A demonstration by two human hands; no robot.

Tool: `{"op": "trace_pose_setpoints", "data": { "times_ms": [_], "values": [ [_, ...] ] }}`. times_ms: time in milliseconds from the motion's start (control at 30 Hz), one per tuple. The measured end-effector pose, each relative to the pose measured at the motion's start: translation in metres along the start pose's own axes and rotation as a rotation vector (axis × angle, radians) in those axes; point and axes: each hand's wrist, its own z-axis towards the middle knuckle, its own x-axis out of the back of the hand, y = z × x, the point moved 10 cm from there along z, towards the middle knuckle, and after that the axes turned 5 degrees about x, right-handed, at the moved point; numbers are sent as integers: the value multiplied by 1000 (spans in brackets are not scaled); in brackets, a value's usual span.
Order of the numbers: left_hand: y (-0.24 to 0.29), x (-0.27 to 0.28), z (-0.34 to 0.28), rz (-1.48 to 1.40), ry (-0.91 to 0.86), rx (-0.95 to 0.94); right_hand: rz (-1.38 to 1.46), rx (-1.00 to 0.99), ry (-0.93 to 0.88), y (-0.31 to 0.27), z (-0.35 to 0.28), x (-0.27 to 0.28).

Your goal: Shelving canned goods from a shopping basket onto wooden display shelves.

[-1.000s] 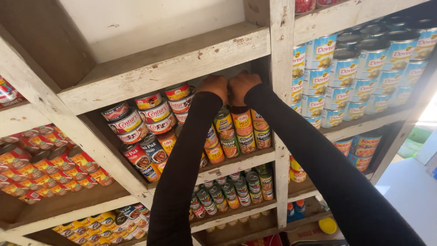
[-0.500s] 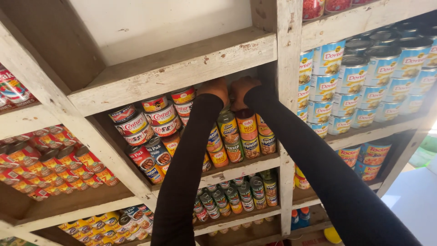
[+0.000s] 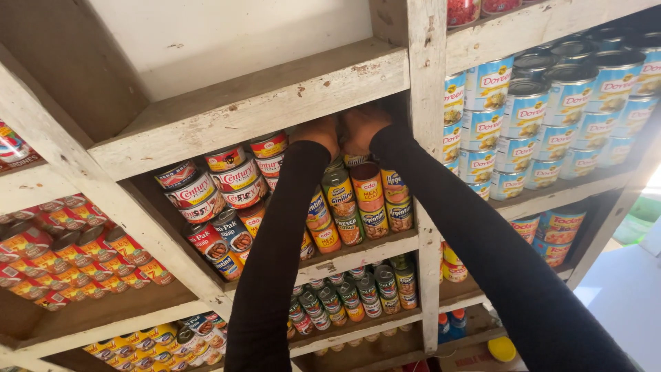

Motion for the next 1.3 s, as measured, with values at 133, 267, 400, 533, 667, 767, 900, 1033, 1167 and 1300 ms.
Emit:
{"op": "trace_pose_setpoints", "data": {
  "times_ms": [133,267,400,533,667,767,900,1033,1167,1300],
  "values": [
    [-1,5,-4,-63,56,8,79,86,250,0,-7,11],
    [-9,-3,-1,-68,68,-13,-22,67,194,-22,-26,25],
    [-7,-1,-6,-50,42,19,57,131,326,-44,-57,51],
    [-8,-7,-4,-27,-10,77,29,229,475,-57,-81,67],
    [-5,-20,-4,25,-112,106,61,272,556,-60,-95,81],
    [-6,-22,-8,26,-148,108,98,220,512,-60,-98,84],
    [-1,-18,-7,12,-156,106,88,248,544,-68,-113,92],
    [7,-6,-18,56,-196,124,71,301,603,-77,-128,106],
    [4,-16,-10,82,-208,146,31,336,637,-78,-139,113],
    [5,-14,-12,73,-210,148,15,335,654,-74,-146,118]
  ]
}}
